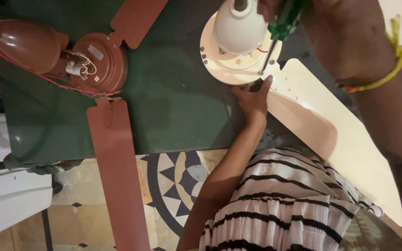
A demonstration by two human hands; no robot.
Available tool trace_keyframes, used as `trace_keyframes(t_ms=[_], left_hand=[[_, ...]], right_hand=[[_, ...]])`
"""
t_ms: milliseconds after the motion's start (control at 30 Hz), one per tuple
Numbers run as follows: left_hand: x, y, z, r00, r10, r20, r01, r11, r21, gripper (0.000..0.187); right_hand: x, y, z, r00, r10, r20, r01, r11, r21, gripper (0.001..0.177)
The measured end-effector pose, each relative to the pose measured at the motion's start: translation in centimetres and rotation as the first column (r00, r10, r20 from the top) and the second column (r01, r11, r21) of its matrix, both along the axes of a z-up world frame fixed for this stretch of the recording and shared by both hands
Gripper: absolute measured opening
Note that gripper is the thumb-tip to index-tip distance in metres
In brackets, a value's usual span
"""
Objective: The person wipes a cream-colored fan blade with a cloth, then aligns it to the fan motor housing and secures it with screws using a screwdriver. The person repeats the process for a second blade, wiping and fastening it to the housing.
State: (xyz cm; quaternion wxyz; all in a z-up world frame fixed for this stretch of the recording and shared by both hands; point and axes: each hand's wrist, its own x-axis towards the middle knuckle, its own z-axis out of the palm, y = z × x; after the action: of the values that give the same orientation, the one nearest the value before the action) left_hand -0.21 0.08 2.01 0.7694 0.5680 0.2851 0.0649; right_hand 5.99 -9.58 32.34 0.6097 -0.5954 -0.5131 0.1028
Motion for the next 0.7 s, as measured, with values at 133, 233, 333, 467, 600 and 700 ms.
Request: trace_keyframes(t_ms=[133, 233, 333, 467, 600, 700], left_hand=[[0.0, 0.0, -0.1, 0.998, 0.018, 0.067, -0.015, 0.999, -0.037, 0.079], [0.1, -0.1, -0.1, 0.999, 0.026, 0.033, -0.026, 1.000, -0.001, 0.078], [0.2, 0.0, -0.1, 0.999, 0.029, 0.042, -0.028, 1.000, -0.002, 0.079], [0.0, 0.1, -0.3, 0.999, -0.003, -0.040, 0.005, 0.999, 0.045, 0.079], [0.3, -0.1, -0.8, 1.000, 0.004, 0.008, -0.004, 1.000, 0.010, 0.077], [-0.1, 0.3, -0.9, 0.999, -0.033, -0.015, 0.034, 0.998, 0.052, 0.077]], right_hand=[[-1.5, -1.6, -0.3, 0.984, -0.180, 0.001, 0.180, 0.981, -0.070, 0.014], [-2.3, -2.9, -1.4, 0.952, -0.306, -0.007, 0.303, 0.948, -0.101, 0.016], [-2.6, -4.1, -3.0, 0.909, -0.414, -0.047, 0.408, 0.907, -0.105, 0.018], [-2.7, -4.5, -4.6, 0.837, -0.532, -0.125, 0.529, 0.847, -0.059, 0.022], [-3.0, -3.8, -4.2, 0.787, -0.600, -0.144, 0.604, 0.797, -0.020, 0.025], [-4.5, -3.5, -2.0, 0.781, -0.624, -0.039, 0.624, 0.782, -0.018, 0.028]])
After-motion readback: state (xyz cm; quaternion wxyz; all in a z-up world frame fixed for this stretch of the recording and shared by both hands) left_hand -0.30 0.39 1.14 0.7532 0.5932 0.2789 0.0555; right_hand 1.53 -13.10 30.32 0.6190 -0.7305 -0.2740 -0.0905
